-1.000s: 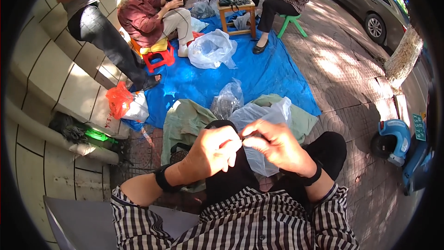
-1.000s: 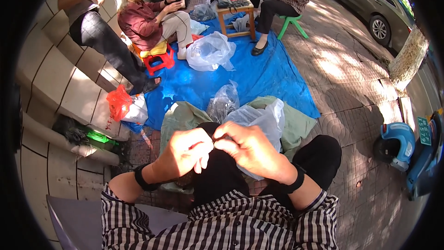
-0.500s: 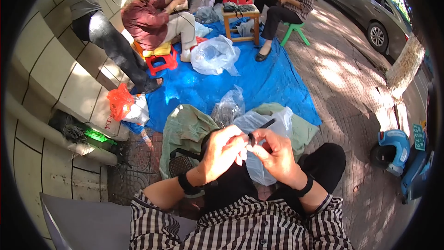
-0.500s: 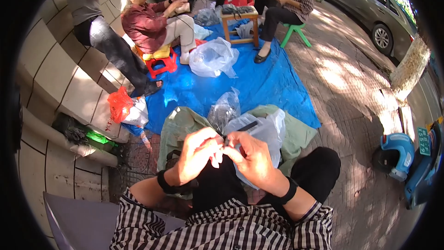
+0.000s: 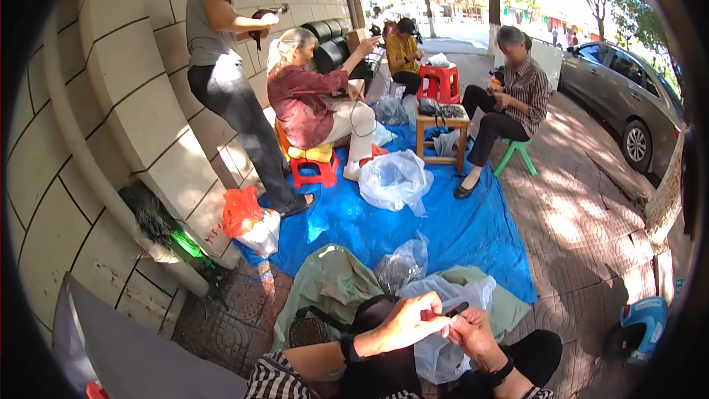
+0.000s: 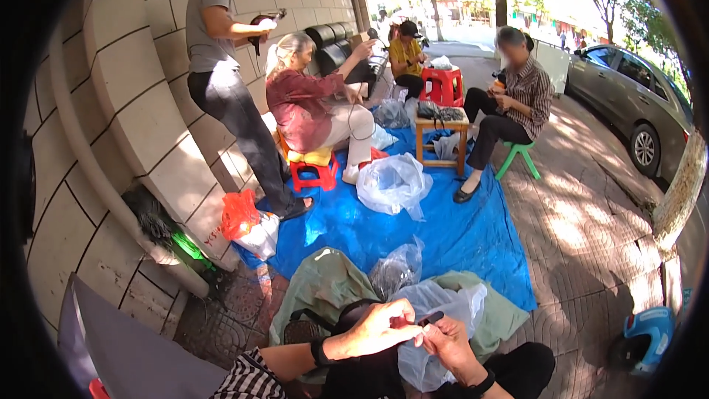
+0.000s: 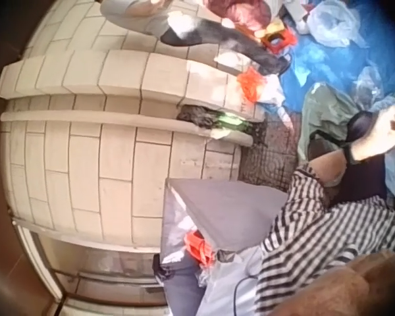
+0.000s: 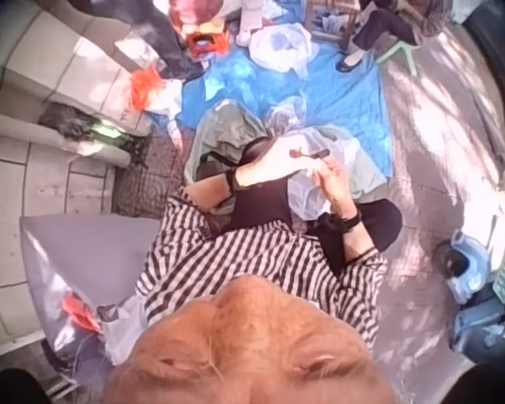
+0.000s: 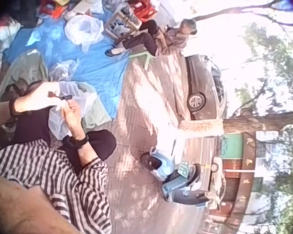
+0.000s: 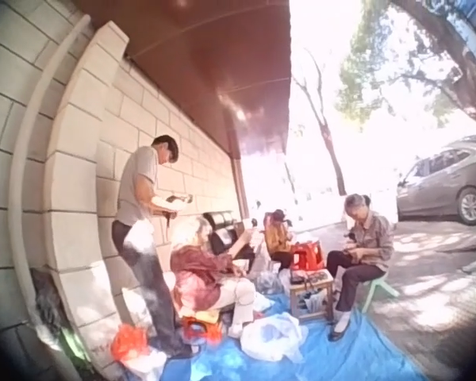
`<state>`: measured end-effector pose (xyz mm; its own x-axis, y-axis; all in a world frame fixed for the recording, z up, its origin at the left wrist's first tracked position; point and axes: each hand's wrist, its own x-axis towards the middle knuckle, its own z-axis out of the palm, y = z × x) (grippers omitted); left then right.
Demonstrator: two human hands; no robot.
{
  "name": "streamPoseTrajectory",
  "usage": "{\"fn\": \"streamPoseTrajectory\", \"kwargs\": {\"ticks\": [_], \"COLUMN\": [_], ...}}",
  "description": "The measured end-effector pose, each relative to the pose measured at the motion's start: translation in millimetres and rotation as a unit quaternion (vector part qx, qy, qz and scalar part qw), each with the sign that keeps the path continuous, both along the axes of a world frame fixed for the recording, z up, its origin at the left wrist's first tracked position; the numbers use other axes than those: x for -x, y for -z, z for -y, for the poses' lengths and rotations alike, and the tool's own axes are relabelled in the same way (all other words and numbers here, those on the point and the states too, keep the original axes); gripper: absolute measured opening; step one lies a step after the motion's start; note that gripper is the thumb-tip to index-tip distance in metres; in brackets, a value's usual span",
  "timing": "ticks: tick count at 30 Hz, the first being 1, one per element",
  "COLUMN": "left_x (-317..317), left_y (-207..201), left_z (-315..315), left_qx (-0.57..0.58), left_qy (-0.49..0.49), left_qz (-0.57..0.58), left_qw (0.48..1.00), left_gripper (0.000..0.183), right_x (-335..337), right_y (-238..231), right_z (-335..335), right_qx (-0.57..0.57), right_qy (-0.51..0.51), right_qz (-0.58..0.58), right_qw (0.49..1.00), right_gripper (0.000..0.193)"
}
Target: The recorder is shown assembling or inspecting small black plastic components, possibly for footwear or related gear.
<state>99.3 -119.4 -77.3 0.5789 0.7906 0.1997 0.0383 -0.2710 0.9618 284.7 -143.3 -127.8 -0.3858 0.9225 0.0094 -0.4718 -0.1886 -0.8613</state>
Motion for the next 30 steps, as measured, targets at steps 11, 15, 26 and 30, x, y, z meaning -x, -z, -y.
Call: {"fn": "streamPoseTrajectory", "kwargs": {"ticks": [11,15,26,30], "left_x": [2,-2,-9,-10], "left_y": [3,-5,10,19], "left_z": [-13,-15,3,-2], "left_qx": [0.251,0.212,0.25,0.228], "left_qy": [0.016,0.005,0.026,0.003], "left_qz": [0.014,0.022,0.104,0.117], "left_qw": [0.968,0.977,0.962,0.967], "left_gripper": [0.017,0.017,0.023,0.025], "right_x": [2,0,-3,-20], "right_y": [-40,-40,-28,-13], "right_z": [-18,-30,-26,-24], "right_qx": [-0.103,0.005,0.071,0.006], "right_qy": [0.121,0.08,0.159,0.23], "right_qz": [0.31,0.174,0.085,0.034], "right_qw": [0.937,0.981,0.981,0.973], "right_gripper": [0.022,0.025,0.011,0.009]}}
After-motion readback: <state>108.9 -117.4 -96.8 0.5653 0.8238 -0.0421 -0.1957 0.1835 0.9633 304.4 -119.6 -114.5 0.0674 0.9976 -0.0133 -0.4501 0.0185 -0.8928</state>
